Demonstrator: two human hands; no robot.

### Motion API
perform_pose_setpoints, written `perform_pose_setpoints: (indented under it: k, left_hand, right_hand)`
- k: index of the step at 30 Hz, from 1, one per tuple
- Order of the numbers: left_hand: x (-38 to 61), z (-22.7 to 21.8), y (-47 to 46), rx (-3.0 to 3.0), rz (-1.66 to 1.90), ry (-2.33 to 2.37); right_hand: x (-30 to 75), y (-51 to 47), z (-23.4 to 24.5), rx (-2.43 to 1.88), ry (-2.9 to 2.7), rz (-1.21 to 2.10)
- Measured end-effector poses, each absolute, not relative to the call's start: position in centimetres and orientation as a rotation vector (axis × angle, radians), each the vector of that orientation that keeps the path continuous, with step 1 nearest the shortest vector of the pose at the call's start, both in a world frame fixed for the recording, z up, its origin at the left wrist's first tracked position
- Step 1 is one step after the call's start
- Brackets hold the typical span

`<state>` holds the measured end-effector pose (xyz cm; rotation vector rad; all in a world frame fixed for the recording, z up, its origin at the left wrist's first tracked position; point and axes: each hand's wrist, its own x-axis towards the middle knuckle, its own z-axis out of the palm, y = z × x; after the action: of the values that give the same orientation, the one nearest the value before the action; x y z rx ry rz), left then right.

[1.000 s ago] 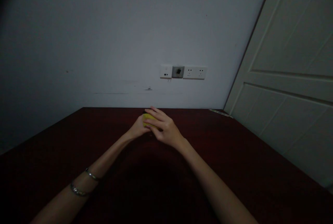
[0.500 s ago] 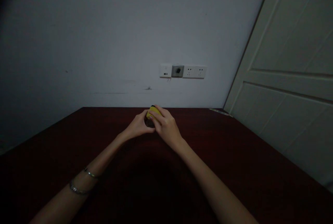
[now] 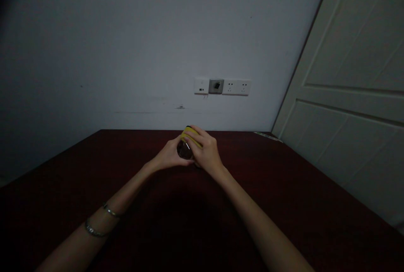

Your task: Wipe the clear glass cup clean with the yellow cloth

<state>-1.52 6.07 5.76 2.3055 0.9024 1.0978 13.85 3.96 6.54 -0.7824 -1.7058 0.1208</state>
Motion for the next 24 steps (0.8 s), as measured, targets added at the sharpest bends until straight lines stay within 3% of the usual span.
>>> perform_pose_setpoints:
  k: [9, 18, 24]
  left_hand:
    - [-2.0, 5.1, 7.5, 1.772, 0.963, 0.682]
    - [-1.9, 5.1, 7.7, 1.646, 0.887, 0.63]
    - [-2.2, 4.8, 8.0, 1.64, 0.869, 0.576]
  right_hand:
    - [16.1, 4.7, 7.4, -0.681, -1.698, 0.722]
    - [15.1, 4.3, 6.0, -0.664, -1.953, 0.302]
    - [15.1, 4.8, 5.6, -0.687, -1.836, 0.327]
